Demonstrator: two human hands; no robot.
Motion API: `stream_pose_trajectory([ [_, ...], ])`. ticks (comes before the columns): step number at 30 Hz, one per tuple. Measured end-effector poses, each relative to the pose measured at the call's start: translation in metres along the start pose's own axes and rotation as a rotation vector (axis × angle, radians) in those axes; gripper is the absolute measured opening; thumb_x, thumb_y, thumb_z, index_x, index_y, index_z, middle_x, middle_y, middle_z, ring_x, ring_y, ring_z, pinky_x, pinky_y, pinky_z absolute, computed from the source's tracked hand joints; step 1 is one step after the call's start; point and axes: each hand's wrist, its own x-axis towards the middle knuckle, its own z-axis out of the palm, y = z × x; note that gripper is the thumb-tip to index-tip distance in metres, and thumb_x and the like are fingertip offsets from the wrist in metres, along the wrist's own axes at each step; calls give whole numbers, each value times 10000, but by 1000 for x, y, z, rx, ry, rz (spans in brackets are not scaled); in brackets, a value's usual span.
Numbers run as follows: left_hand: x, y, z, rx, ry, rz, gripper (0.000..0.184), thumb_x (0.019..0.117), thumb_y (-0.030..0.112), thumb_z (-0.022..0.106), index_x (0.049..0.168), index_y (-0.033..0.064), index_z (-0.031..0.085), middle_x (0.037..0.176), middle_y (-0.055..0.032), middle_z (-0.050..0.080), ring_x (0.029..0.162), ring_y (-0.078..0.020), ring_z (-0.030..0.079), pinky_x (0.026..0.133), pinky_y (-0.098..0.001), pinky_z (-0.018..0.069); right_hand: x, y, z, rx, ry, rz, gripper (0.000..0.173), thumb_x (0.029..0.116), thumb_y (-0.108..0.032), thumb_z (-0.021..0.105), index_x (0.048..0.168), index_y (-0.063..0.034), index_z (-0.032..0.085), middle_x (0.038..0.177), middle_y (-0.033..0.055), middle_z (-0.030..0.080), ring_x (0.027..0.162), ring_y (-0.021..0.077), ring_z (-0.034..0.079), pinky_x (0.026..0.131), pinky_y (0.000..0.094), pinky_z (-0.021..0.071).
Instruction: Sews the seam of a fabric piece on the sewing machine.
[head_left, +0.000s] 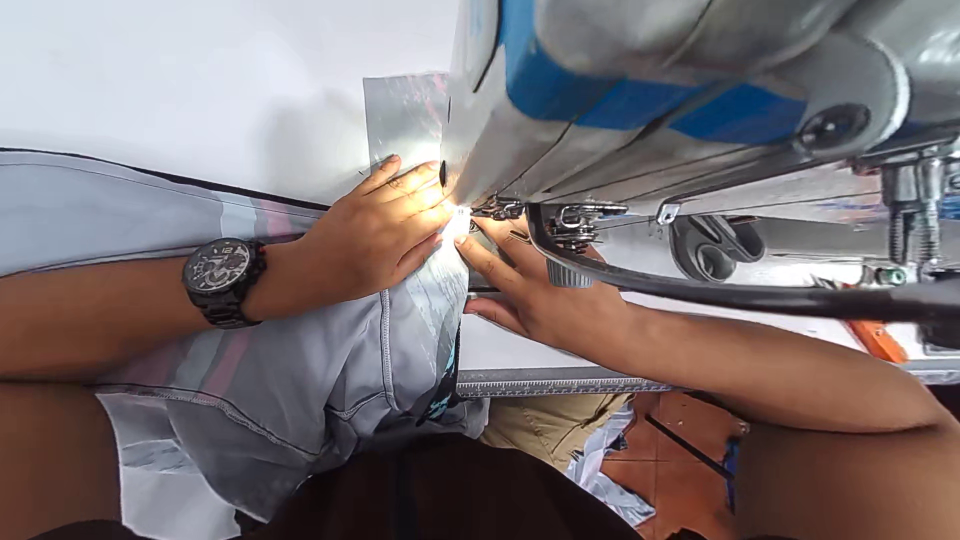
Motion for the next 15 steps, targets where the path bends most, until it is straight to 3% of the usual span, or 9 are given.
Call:
stream_pose_trajectory([
  [11, 5, 0, -7, 13, -32, -9, 391, 1051, 271, 443, 1229, 67, 726, 1279, -126, 705, 1361, -313, 558, 1174, -530, 369, 5, 6, -2, -43, 5, -9, 591, 1055, -596, 344, 1363, -202, 657, 1272, 132, 697, 1096, 332, 669, 853, 502, 494],
  [13, 4, -1, -8, -6, 48, 41, 396, 1046, 357, 487, 1150, 79, 748, 1164, -108, 731, 1260, -284, 620, 1129, -486, 411, 6, 7, 0, -33, 23, -10, 574, 1053, -572, 368, 1334, -179, 676, 1253, 135, 701, 1081, 338, 668, 842, 503, 495],
  [15, -2, -1, -12, -41, 76, 130, 484, 1016, 483, 525, 1122, 68, 749, 1138, -130, 719, 1188, -291, 637, 1091, -471, 444, 3, 9, 3, 23, 80, 0, 507, 1051, -518, 426, 1224, -137, 712, 1209, 140, 713, 1099, 344, 659, 875, 511, 496],
])
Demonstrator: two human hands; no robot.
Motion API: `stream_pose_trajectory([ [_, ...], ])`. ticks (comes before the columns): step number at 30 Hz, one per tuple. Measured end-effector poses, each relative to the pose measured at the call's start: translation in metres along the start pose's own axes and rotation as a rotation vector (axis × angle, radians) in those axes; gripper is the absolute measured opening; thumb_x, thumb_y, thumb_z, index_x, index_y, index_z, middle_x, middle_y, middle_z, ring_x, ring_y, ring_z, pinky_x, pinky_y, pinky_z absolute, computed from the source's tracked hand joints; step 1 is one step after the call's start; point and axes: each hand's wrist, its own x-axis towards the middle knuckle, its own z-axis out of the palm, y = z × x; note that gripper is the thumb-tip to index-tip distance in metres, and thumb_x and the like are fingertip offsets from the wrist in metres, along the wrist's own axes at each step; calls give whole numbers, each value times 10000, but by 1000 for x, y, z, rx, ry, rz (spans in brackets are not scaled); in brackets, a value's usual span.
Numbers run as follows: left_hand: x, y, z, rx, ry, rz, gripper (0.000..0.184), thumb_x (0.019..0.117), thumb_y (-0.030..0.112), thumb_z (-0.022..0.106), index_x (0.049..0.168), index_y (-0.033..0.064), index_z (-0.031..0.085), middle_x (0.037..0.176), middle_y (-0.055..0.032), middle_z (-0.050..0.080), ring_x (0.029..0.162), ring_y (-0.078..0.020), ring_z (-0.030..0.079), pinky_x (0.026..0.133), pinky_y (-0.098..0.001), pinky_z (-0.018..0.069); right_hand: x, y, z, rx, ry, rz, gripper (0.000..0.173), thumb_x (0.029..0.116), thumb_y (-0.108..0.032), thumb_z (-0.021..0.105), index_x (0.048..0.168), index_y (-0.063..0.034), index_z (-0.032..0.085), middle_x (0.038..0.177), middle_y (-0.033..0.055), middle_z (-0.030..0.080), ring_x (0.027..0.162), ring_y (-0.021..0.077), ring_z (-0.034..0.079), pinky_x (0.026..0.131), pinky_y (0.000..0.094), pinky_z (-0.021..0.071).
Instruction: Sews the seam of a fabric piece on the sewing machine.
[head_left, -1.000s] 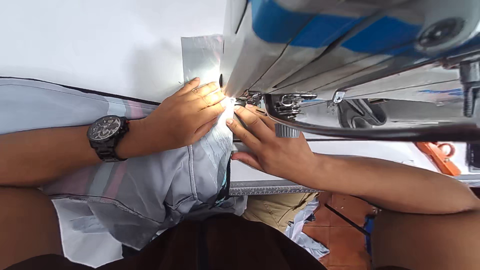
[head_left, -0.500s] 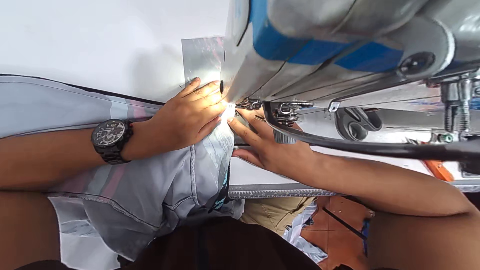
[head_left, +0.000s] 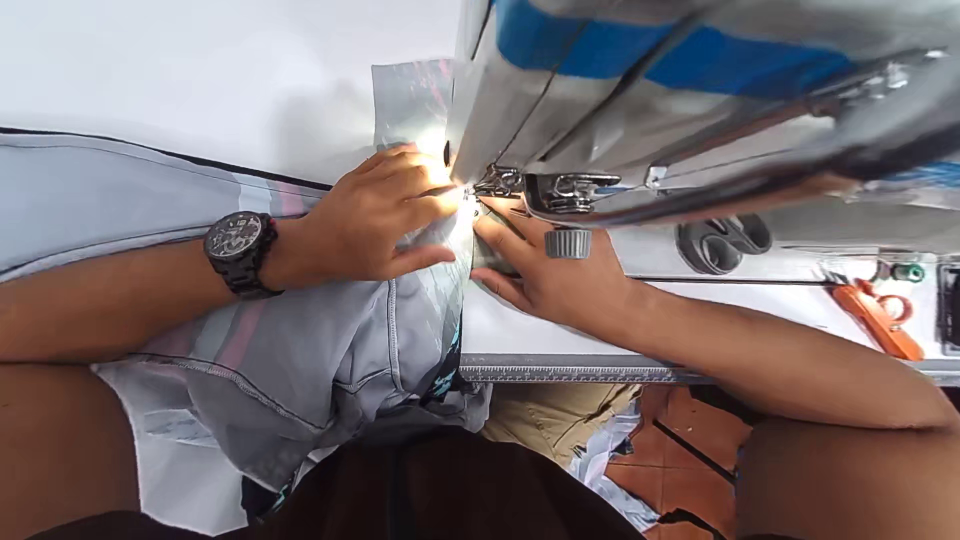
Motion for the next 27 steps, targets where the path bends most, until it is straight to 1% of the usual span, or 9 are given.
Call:
stream_pose_trajectory([
  [4, -12, 47, -21, 4, -317, 95, 773, 923, 780, 372, 982, 73, 678, 1004, -141, 681, 984, -334, 656, 855, -533, 488, -6, 9, -3, 101, 82, -83, 328, 1043, -377, 522, 1099, -153, 756, 1098, 167, 684, 1094, 357, 634, 890, 504, 494],
  [6, -27, 72, -15, 25, -382, 160, 564, 1050, 542, 362, 976, 56, 638, 971, -139, 647, 922, -343, 621, 791, -516, 454, -8, 7, -2, 202, 39, -164, 313, 1060, -328, 507, 1185, -184, 755, 1047, 137, 658, 1020, 322, 615, 875, 485, 477],
  [8, -33, 73, -9, 15, -323, 245, 308, 1087, 204, 396, 919, 74, 618, 882, -92, 633, 842, -283, 603, 760, -449, 438, -7, 6, -2, 227, 36, -196, 328, 1069, -315, 490, 1243, -199, 743, 1016, 111, 657, 972, 291, 611, 843, 459, 466],
  [9, -35, 66, -7, -28, -270, 278, 289, 1077, 151, 406, 903, 78, 625, 858, -83, 643, 835, -266, 619, 769, -433, 453, -6, 6, -2, 228, 36, -191, 334, 1070, -308, 485, 1252, -195, 741, 1010, 109, 655, 963, 290, 606, 832, 456, 458],
  [14, -48, 39, -12, -246, 163, 258, 302, 1120, 244, 362, 905, 69, 481, 924, -139, 584, 969, -242, 628, 961, -380, 508, -2, 6, -1, 184, -3, -170, 397, 1073, -386, 460, 1347, -214, 690, 1008, 110, 634, 947, 295, 586, 810, 461, 440],
  [17, -47, 30, -18, -291, 270, 211, 332, 1128, 231, 303, 874, 83, 459, 938, -110, 622, 1076, -205, 671, 1068, -443, 496, 2, 3, -1, 129, -40, -148, 453, 1067, -461, 428, 1348, -218, 687, 972, 97, 606, 927, 295, 564, 784, 460, 411],
  [19, -41, 25, -27, -365, 307, 129, 351, 1132, 246, 304, 865, 97, 478, 954, -65, 650, 1109, -182, 689, 1044, -450, 541, 0, 5, -3, 117, -25, -151, 437, 1072, -441, 432, 1321, -213, 711, 929, 95, 608, 887, 289, 570, 756, 449, 413],
  [23, -33, 26, -34, -403, 393, 3, 342, 1128, 272, 329, 823, 155, 430, 961, 7, 612, 991, -85, 682, 862, -312, 607, -6, 12, -9, 107, -17, -168, 417, 1078, -416, 440, 1282, -205, 736, 898, 91, 604, 863, 280, 576, 747, 436, 420],
  [27, -29, 27, -33, -439, 413, -6, 341, 1126, 275, 338, 813, 165, 416, 900, 14, 580, 913, -63, 659, 825, -283, 592, -4, 18, -6, 124, 4, -230, 449, 1073, -457, 439, 1279, -184, 730, 1226, 155, 674, 1204, 332, 597, 1005, 491, 449],
])
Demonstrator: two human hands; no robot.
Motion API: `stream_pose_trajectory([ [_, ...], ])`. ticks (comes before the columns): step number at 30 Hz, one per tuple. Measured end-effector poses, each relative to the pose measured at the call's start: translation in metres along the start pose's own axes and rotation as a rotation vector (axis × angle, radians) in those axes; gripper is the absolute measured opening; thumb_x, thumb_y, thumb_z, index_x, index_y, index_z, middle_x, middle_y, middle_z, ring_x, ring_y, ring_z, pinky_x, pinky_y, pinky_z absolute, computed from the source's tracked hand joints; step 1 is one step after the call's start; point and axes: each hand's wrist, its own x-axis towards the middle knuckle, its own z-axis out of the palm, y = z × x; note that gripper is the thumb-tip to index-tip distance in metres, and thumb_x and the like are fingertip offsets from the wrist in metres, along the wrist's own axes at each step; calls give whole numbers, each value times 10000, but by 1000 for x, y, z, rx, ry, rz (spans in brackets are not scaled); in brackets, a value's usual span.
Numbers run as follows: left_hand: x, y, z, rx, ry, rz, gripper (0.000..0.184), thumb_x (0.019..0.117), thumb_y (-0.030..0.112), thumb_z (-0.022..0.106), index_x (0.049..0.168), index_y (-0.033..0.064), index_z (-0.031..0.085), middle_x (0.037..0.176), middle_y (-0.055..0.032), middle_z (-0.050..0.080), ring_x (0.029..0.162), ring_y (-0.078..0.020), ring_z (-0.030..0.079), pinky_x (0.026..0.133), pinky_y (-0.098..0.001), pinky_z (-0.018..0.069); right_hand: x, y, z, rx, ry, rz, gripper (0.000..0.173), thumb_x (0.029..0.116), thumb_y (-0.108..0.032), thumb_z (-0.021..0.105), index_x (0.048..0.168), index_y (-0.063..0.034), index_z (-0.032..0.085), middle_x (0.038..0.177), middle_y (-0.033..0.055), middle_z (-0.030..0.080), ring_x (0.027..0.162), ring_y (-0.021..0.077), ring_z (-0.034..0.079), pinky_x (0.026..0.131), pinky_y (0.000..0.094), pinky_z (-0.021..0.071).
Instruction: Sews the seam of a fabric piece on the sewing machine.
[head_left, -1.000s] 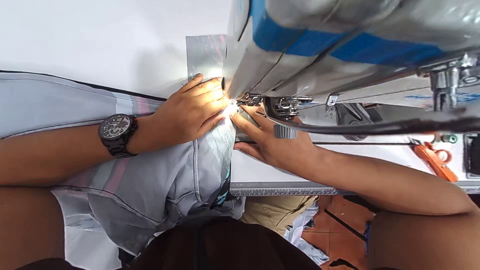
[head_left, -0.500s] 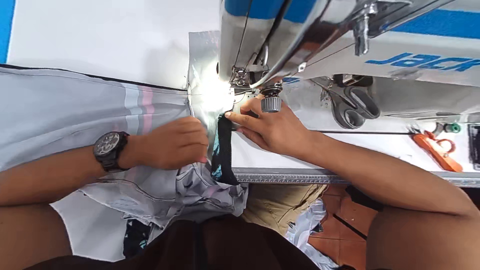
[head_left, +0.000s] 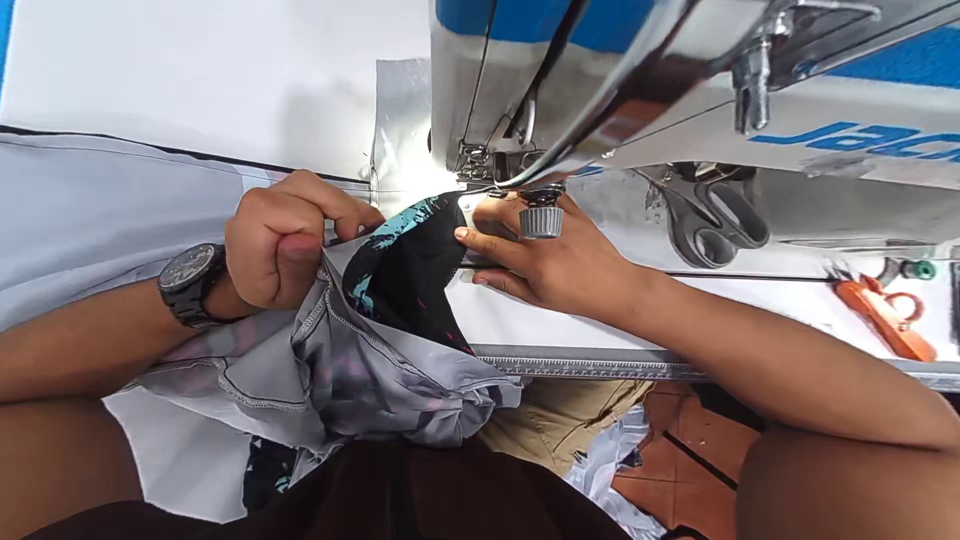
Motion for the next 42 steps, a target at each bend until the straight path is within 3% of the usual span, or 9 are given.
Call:
stream_pose_trajectory([
  [5, -8, -6, -1, 62, 17, 42, 389, 1127, 281, 340, 771, 152, 426, 951, 5, 628, 1055, -134, 701, 947, -396, 612, 1, 2, 3, -16, 23, -74, 489, 1084, -461, 414, 1265, -127, 722, 1296, 126, 689, 1252, 320, 603, 1092, 482, 420],
  [12, -9, -9, -2, 45, -10, 29, 419, 1132, 316, 312, 761, 149, 409, 955, 3, 630, 1079, -106, 690, 984, -375, 588, 1, -5, 2, -93, 4, -110, 539, 1093, -449, 396, 1290, -43, 690, 1336, 139, 679, 1283, 304, 602, 1084, 447, 439],
  [19, -11, -10, 0, -8, -12, 58, 432, 1129, 288, 317, 744, 125, 424, 942, -28, 647, 1084, -159, 697, 995, -419, 580, 1, -17, 1, -186, -12, -113, 633, 1088, -508, 348, 1278, -1, 676, 1223, 177, 702, 1137, 313, 645, 976, 451, 458],
  [23, -12, -14, 1, -38, -88, 100, 463, 1129, 290, 302, 720, 101, 408, 919, -56, 648, 1088, -142, 689, 1017, -397, 556, 1, -14, 2, -149, -6, -102, 660, 1075, -554, 347, 1293, -26, 678, 1285, 169, 685, 1245, 318, 611, 1076, 462, 426],
  [28, -15, -23, 11, 60, -223, 168, 516, 1127, 402, 268, 890, 31, 538, 1016, -171, 687, 1128, -243, 686, 1006, -411, 557, 0, -12, 2, -84, -37, -80, 683, 1054, -601, 363, 1272, -38, 684, 1299, 170, 678, 1333, 384, 548, 1131, 511, 406],
  [31, -8, -25, 16, 200, -450, 6, 705, 1096, 493, 196, 1205, -40, 644, 1307, -234, 626, 1308, -304, 566, 1107, -420, 463, 0, -11, 0, -78, -55, -70, 701, 1044, -630, 349, 1284, -61, 681, 1302, 158, 677, 1348, 401, 527, 1162, 553, 356],
  [33, -4, -25, 22, 309, -578, -42, 689, 1085, 475, 218, 1369, -25, 597, 1459, -199, 556, 1412, -307, 477, 1184, -426, 368, 0, -10, 0, -68, -73, -62, 724, 1040, -648, 331, 1313, -66, 664, 1329, 169, 663, 1379, 421, 501, 1178, 611, 322],
  [35, -3, -25, 27, 388, -618, -39, 645, 1085, 449, 271, 1424, -16, 562, 1513, -173, 529, 1445, -297, 450, 1206, -423, 326, 1, -8, 1, -44, -90, -62, 744, 1031, -663, 327, 1329, -61, 646, 1336, 193, 650, 1389, 435, 492, 1176, 635, 318],
  [42, 0, -32, 26, 380, -680, 2, 614, 1081, 474, 284, 1504, 100, 526, 1569, -101, 489, 1509, -276, 358, 1257, -460, 220, -2, -4, -2, -1, -116, -69, 742, 1031, -669, 314, 1372, -90, 630, 1372, 185, 634, 1379, 393, 511, 1135, 547, 400],
])
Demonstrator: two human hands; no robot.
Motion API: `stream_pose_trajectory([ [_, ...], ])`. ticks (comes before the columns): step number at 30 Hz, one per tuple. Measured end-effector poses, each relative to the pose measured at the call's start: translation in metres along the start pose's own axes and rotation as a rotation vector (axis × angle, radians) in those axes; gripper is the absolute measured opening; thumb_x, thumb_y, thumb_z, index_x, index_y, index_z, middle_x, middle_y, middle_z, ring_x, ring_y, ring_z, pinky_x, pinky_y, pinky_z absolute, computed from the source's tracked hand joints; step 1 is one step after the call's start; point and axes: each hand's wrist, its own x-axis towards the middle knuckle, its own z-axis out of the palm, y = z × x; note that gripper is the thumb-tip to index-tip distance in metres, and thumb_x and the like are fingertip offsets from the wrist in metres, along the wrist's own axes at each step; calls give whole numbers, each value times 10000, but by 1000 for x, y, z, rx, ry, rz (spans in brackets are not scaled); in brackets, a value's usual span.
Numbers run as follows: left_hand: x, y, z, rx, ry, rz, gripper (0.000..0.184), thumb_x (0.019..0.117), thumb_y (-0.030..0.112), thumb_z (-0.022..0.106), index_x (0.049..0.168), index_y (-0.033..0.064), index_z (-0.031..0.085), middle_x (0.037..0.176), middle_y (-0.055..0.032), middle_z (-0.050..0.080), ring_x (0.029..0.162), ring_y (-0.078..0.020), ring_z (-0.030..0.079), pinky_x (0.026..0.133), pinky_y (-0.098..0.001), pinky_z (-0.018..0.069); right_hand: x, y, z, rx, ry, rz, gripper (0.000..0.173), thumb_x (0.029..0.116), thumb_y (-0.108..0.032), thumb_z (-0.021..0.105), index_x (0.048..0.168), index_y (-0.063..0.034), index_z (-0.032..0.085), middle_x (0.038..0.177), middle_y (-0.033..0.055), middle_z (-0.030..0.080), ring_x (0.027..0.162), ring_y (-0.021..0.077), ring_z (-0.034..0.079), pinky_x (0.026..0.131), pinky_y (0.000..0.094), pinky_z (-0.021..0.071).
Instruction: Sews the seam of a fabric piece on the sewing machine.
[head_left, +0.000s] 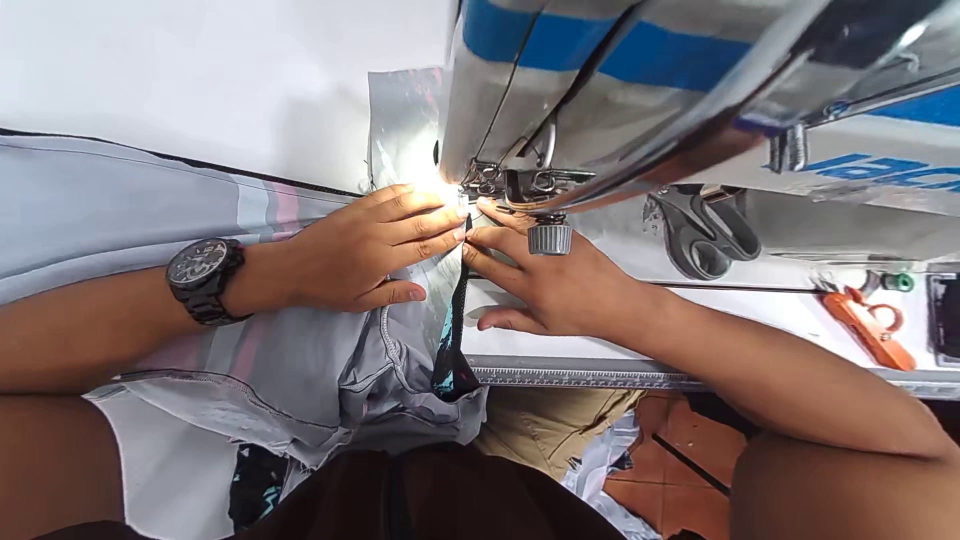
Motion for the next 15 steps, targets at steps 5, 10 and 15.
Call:
stream_pose_trajectory([
  [5, -1, -7, -2, -28, -33, 27, 596, 1076, 519, 269, 1545, 222, 486, 1607, -49, 441, 1532, -261, 310, 1257, -516, 186, -3, 3, -2, 63, 2, -21, 703, 1038, -665, 291, 1392, -160, 627, 1389, 194, 613, 1336, 398, 540, 1120, 585, 396],
  [10, -1, -10, -5, 2, -7, 57, 674, 1053, 550, 331, 1487, 69, 519, 1518, -133, 521, 1461, -296, 410, 1227, -496, 244, -4, 10, -3, 87, -14, -29, 720, 1014, -704, 304, 1388, -191, 645, 1394, 196, 610, 1323, 386, 542, 1114, 564, 392],
  [15, 1, -3, -6, 43, 73, 63, 377, 1049, 381, 503, 1071, 75, 722, 1205, -119, 691, 1232, -289, 593, 1086, -441, 424, -4, 12, -4, 76, -23, -37, 717, 1017, -705, 301, 1408, -203, 631, 1429, 183, 602, 1337, 392, 544, 1127, 565, 395],
])
